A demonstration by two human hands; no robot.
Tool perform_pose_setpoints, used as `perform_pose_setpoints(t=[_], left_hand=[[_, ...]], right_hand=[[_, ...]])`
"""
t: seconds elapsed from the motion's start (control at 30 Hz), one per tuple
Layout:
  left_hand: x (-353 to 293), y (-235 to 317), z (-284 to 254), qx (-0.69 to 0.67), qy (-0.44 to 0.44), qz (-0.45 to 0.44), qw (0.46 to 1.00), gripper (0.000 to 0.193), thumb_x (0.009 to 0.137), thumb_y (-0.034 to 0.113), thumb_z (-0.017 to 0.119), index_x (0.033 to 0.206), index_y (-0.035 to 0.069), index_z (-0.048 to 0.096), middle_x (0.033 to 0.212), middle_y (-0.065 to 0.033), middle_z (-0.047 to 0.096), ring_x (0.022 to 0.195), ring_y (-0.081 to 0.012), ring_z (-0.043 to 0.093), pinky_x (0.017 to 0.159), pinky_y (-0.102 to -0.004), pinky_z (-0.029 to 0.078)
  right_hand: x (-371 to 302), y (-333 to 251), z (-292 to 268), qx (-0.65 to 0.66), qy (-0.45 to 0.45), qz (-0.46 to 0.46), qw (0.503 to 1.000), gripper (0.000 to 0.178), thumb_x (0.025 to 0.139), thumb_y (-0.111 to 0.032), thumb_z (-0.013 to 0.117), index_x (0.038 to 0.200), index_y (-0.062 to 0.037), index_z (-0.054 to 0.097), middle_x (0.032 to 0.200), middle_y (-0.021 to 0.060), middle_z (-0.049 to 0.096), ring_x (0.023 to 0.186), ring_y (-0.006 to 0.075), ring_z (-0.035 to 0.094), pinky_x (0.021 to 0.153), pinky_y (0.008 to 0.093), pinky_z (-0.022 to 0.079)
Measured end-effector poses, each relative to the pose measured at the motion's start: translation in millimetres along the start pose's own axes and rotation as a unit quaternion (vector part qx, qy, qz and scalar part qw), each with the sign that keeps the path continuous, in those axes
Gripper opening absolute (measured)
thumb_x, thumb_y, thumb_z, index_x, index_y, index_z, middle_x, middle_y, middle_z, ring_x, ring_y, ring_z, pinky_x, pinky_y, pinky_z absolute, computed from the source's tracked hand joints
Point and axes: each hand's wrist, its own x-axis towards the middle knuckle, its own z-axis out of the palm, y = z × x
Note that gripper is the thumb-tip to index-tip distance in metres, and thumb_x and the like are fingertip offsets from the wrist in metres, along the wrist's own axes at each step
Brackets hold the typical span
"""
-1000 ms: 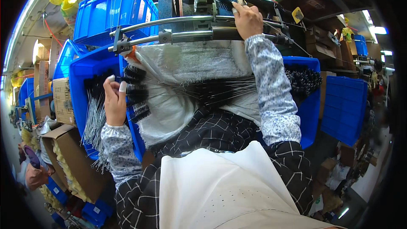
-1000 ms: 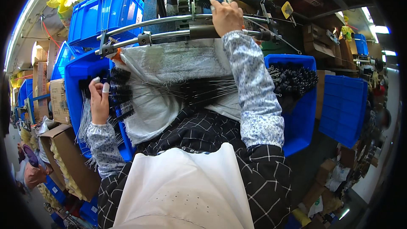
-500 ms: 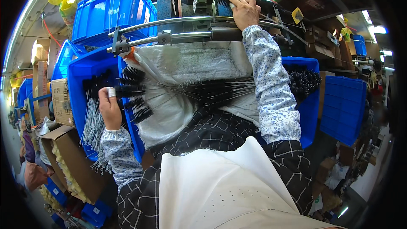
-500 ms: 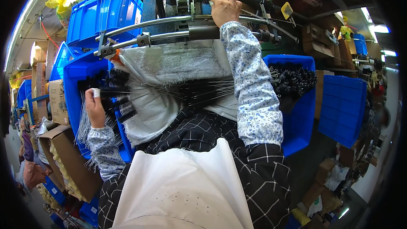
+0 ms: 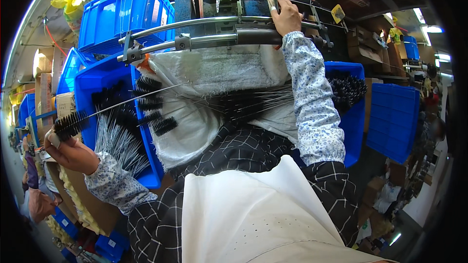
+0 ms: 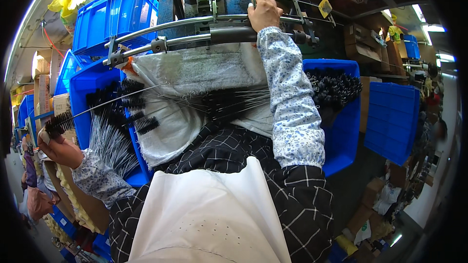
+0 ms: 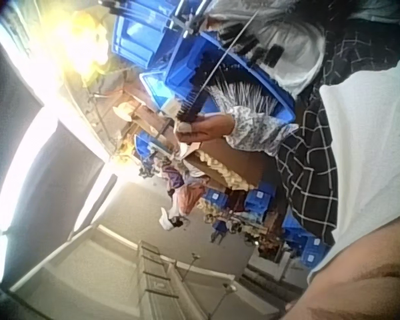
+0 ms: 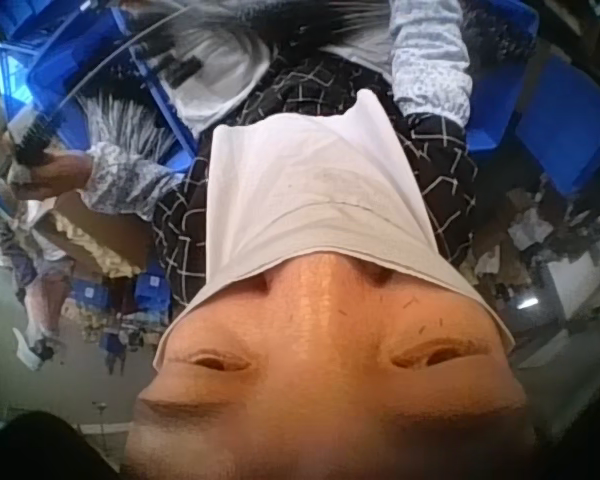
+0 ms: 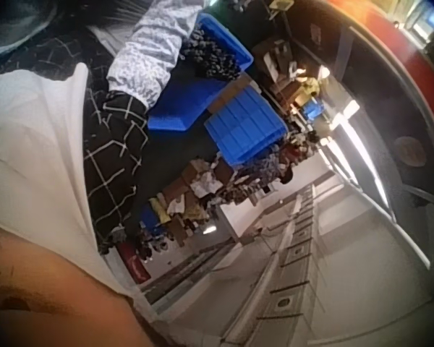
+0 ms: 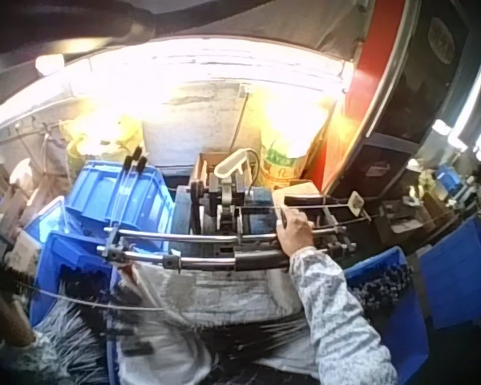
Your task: Assembling industrial or cleaning brushes using specialized machinery and raw bristle materials in a factory.
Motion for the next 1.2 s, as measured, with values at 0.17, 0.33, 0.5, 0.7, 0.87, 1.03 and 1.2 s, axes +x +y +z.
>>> perform_pose_setpoints(t=[0.17, 0.33, 0.5, 0.7, 0.87, 1.03, 1.2], left_hand=[[-5.0, -7.2, -3.6, 0.043, 0.000, 0.047, 0.998, 0.024, 0.086, 0.018, 0.045, 0.101, -0.001, 0.047, 0.090, -0.0071, 0.051, 0.077, -0.0121, 0.053, 0.059, -0.0203, 0.047], [-8.1, -3.6, -5.7, -0.086, 0.028, -0.026, 0.996, 0.025, 0.085, 0.018, 0.050, 0.102, 0.000, 0.047, 0.090, -0.0075, 0.052, 0.077, -0.0130, 0.054, 0.062, -0.0215, 0.046], [-6.7, -3.8, -12.7, -0.101, 0.043, -0.045, 0.993, 0.025, 0.084, 0.013, 0.049, 0.105, -0.001, 0.047, 0.097, -0.0084, 0.049, 0.083, -0.0157, 0.054, 0.067, -0.0239, 0.048], [-10.9, -21.0, -6.6, -0.068, 0.006, -0.032, 0.997, 0.023, 0.084, 0.007, 0.046, 0.105, -0.003, 0.048, 0.106, -0.0096, 0.045, 0.090, -0.0162, 0.052, 0.071, -0.0238, 0.048], [-16.2, -15.4, 0.5, -0.129, -0.039, -0.053, 0.989, 0.032, 0.077, -0.010, 0.048, 0.108, -0.001, 0.048, 0.104, -0.0100, 0.045, 0.090, -0.0177, 0.052, 0.071, -0.0234, 0.047], [-22.4, -16.4, 6.4, 0.074, -0.016, -0.014, 0.997, 0.028, 0.081, -0.004, 0.047, 0.109, 0.000, 0.047, 0.103, -0.0101, 0.045, 0.088, -0.0178, 0.051, 0.071, -0.0244, 0.047], [-21.9, -17.1, 3.8, -0.008, -0.035, -0.029, 0.999, 0.023, 0.085, 0.002, 0.044, 0.107, 0.000, 0.048, 0.103, -0.0097, 0.045, 0.087, -0.0161, 0.050, 0.072, -0.0245, 0.046]], right_hand=[[-0.3, -17.7, 9.2, 0.079, 0.011, 0.001, 0.997, 0.036, 0.074, -0.017, 0.057, 0.109, -0.0074, 0.053, 0.109, 0.0096, 0.053, 0.100, 0.0239, 0.051, 0.083, 0.0398, 0.037], [-1.3, -32.4, 11.6, 0.081, 0.014, -0.004, 0.997, 0.036, 0.075, -0.016, 0.054, 0.109, -0.0077, 0.053, 0.105, 0.0103, 0.055, 0.098, 0.0229, 0.051, 0.082, 0.0405, 0.037], [-2.4, -51.3, 12.7, 0.076, 0.019, -0.001, 0.997, 0.035, 0.074, -0.016, 0.055, 0.108, -0.0073, 0.054, 0.105, 0.0101, 0.055, 0.097, 0.0229, 0.051, 0.082, 0.0408, 0.037], [-4.9, -84.6, 14.8, 0.057, 0.019, -0.005, 0.998, 0.025, 0.076, -0.013, 0.053, 0.100, -0.0061, 0.057, 0.096, 0.0062, 0.057, 0.089, 0.0197, 0.053, 0.075, 0.0385, 0.038], [-8.2, -103.9, 17.2, 0.028, 0.059, -0.024, 0.998, 0.014, 0.077, -0.014, 0.054, 0.088, -0.0076, 0.059, 0.089, 0.0042, 0.058, 0.084, 0.0190, 0.055, 0.070, 0.0355, 0.038], [-7.2, -78.8, 7.3, 0.021, 0.026, -0.019, 0.999, 0.021, 0.077, -0.015, 0.054, 0.097, -0.0085, 0.058, 0.095, 0.0039, 0.057, 0.088, 0.0183, 0.054, 0.077, 0.0375, 0.035], [2.1, -22.6, 1.4, 0.031, 0.004, -0.014, 0.999, 0.032, 0.076, -0.019, 0.055, 0.106, -0.0090, 0.055, 0.104, 0.0067, 0.056, 0.098, 0.0216, 0.052, 0.083, 0.0409, 0.033]])
